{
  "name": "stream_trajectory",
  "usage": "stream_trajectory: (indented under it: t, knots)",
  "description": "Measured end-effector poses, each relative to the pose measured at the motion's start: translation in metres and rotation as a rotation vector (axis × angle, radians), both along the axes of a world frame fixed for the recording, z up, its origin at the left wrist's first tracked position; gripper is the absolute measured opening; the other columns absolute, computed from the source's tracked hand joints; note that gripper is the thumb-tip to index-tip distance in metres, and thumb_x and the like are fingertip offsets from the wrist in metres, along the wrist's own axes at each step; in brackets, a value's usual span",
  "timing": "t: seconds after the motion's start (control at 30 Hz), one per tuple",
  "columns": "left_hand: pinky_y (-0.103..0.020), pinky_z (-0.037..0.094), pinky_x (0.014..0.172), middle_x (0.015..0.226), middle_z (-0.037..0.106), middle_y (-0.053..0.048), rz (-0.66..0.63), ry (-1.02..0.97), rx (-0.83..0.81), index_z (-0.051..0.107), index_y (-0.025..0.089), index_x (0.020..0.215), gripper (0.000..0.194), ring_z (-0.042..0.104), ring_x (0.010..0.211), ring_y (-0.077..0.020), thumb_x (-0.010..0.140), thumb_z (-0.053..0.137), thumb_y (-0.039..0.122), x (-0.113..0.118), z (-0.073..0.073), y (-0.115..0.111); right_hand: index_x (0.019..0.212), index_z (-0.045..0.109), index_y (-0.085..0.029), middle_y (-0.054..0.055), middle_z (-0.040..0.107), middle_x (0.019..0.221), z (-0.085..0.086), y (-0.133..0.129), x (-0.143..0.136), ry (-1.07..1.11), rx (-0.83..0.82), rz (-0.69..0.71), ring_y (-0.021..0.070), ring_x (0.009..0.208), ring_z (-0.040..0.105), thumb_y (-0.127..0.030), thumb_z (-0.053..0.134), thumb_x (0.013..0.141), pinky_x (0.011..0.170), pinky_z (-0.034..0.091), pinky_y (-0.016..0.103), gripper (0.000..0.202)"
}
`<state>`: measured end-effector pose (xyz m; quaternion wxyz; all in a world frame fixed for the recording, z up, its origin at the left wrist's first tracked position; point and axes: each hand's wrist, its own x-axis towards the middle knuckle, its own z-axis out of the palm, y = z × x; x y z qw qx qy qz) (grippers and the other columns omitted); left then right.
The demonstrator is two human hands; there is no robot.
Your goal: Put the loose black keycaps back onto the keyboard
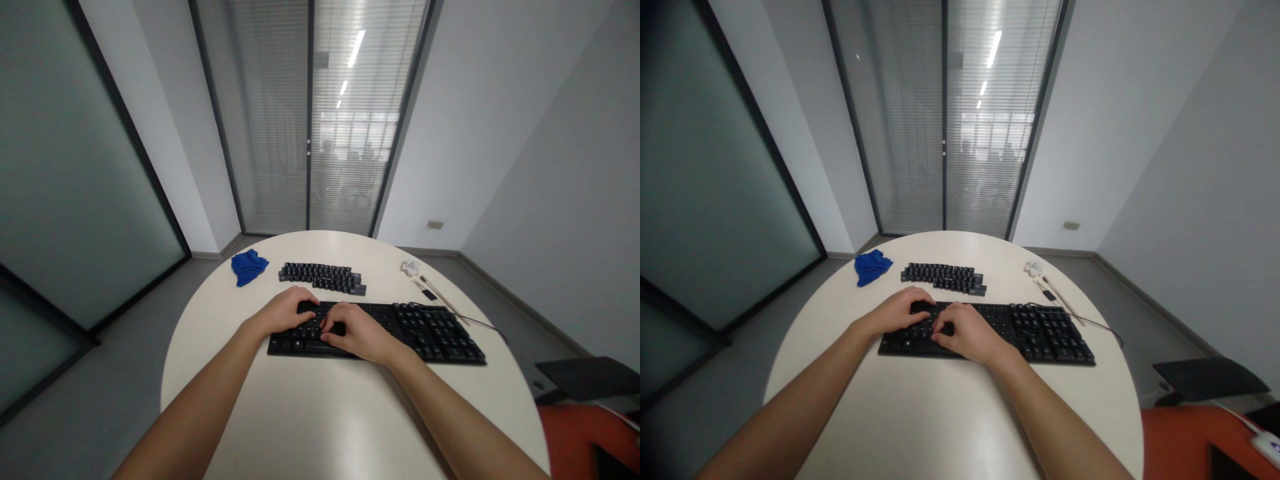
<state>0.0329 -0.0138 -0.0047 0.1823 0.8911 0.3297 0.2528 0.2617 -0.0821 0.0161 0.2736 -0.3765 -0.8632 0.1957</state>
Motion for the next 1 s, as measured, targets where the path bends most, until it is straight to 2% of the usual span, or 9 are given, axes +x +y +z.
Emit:
stream_trajectory:
  t: [0.33,0.53,0.8,1.0]
  knots:
    - [-0.036,0.047,0.097,0.110,0.070,-0.005,0.007,-0.006,0.000,0.069,0.022,0.108,0.026,0.062,0.106,-0.0227,0.083,0.070,0.022,0.000,-0.001,0.000,0.087,0.076,-0.023,0.000,0.076,0.088,0.004,-0.004,-0.002,-0.083,-0.012,-0.034,0.0182,0.087,0.067,-0.016,0.069,0.079,0.084,0.046,0.028,0.013]
    - [-0.036,0.047,0.097,0.110,0.071,-0.005,0.003,-0.003,0.001,0.069,0.022,0.108,0.025,0.062,0.106,-0.0225,0.083,0.071,0.022,0.000,-0.001,0.000,0.085,0.076,-0.023,0.000,0.077,0.090,0.010,-0.004,0.000,-0.098,0.037,0.072,0.0170,0.087,0.069,-0.017,0.066,0.083,0.084,0.047,0.027,0.012]
    - [-0.035,0.047,0.097,0.108,0.070,-0.004,0.015,-0.002,0.027,0.068,0.022,0.107,0.021,0.061,0.105,-0.0219,0.085,0.068,0.024,0.002,0.000,-0.002,0.095,0.078,-0.023,0.004,0.078,0.097,0.016,-0.010,-0.001,-0.247,0.132,0.089,0.0202,0.093,0.070,-0.024,0.066,0.085,0.091,0.048,0.030,0.016]
    - [-0.038,0.046,0.099,0.110,0.068,-0.006,0.008,0.018,0.058,0.068,0.022,0.106,0.018,0.058,0.109,-0.0233,0.091,0.062,0.031,0.008,0.000,-0.006,0.097,0.079,-0.021,0.006,0.077,0.103,0.028,-0.019,-0.004,-0.342,0.093,0.064,0.0246,0.094,0.071,-0.035,0.070,0.082,0.087,0.051,0.032,0.023]
